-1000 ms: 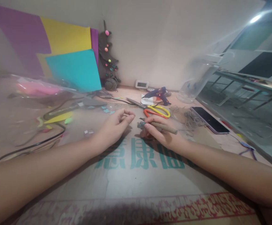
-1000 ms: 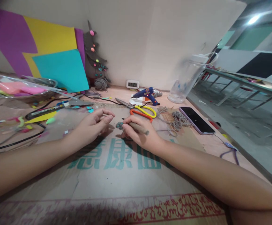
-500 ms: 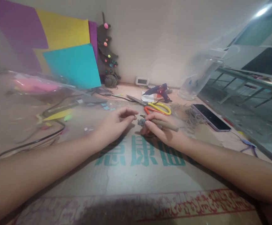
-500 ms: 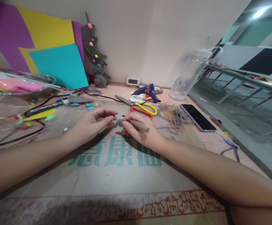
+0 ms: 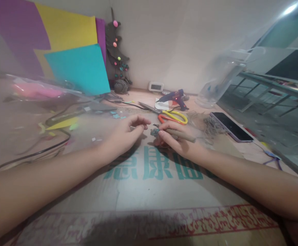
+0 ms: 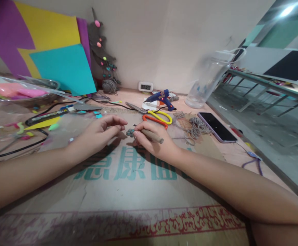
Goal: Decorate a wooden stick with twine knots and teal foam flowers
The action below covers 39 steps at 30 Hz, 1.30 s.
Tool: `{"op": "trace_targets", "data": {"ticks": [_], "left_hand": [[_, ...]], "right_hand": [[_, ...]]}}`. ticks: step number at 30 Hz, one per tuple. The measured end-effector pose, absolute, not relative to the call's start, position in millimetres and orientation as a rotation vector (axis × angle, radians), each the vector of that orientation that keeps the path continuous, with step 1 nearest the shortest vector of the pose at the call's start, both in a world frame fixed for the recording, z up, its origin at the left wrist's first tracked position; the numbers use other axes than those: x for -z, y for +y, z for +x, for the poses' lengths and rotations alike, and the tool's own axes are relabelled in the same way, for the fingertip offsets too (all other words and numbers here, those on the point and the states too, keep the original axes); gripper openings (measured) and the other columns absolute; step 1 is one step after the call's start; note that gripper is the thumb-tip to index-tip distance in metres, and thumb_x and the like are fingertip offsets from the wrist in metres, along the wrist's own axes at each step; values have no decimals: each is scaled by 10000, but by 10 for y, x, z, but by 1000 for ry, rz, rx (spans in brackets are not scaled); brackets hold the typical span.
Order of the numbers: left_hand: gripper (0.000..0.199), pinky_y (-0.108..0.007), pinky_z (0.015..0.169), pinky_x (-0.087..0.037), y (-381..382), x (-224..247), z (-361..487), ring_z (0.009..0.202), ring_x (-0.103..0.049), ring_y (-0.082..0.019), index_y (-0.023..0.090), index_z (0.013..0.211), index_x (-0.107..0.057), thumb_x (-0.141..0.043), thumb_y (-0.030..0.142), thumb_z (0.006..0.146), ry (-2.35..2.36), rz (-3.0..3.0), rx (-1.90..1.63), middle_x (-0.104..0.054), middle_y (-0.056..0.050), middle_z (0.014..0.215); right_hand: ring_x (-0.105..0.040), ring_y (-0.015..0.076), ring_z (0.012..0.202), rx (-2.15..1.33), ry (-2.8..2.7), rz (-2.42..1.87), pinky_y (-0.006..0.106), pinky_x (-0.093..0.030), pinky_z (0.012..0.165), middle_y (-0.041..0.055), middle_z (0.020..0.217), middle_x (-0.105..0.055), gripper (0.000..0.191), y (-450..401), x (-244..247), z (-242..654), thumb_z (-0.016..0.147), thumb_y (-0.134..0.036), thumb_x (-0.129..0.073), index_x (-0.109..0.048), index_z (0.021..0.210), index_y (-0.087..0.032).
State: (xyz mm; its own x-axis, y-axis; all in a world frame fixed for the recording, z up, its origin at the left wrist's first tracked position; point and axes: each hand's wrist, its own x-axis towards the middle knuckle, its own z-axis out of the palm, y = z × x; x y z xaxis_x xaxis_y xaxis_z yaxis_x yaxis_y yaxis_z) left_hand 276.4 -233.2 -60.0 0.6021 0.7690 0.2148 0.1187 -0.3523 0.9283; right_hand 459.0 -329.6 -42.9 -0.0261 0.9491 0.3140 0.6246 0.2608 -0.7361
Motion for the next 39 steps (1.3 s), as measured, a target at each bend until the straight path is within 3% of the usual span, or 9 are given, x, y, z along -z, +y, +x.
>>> {"op": "trace_targets", "data": {"ticks": [5,10,16,24,34,39], "left_hand": [[184,-309,706,-497,-2347,565,2762,764,-636,-183,205,970,-685,-533,284,901,740,1885,-861,-684,-20,870],[184,-322,800,-506,-2321,573,2766,861,-650,-201,204,970,-708,-599,333,897,692,1922,-862,-720,-34,937],[246,-316,734,-473,-2306,573,2772,762,-615,-189,192,816,-659,-589,409,908,718,1924,-827,-674,-15,791],[200,-304,675,-460,-2352,520,2773,692,-596,-181,207,747,-608,-520,313,891,734,1899,-791,-650,-7,716],[232,-295,647,-465,-2331,565,2760,724,-642,-179,210,974,-720,-521,299,893,778,1873,-775,-703,-12,849],[208,-309,741,-486,-2327,550,2762,806,-654,-193,188,879,-709,-638,383,866,745,1904,-810,-723,-25,863]], "right_hand": [[-680,144,598,-511,-1748,-1453,275,-538,554,-5,702,-726,107,-3307,418,4579,940,-267,-563,-598,849,-224],[-685,141,600,-549,-1734,-1447,269,-548,557,-4,709,-730,113,-3309,412,4580,942,-282,-558,-588,852,-222],[-691,144,617,-549,-1734,-1445,273,-561,569,-1,718,-730,114,-3310,421,4576,940,-281,-557,-592,851,-220],[-686,145,617,-545,-1735,-1438,276,-560,571,-1,724,-731,113,-3309,436,4587,938,-286,-559,-592,849,-225],[-689,144,618,-559,-1729,-1439,269,-557,564,-1,716,-720,104,-3307,424,4577,943,-267,-562,-597,857,-220],[-690,140,615,-557,-1728,-1436,261,-560,562,0,713,-721,106,-3316,417,4577,942,-259,-562,-593,849,-218]]}}
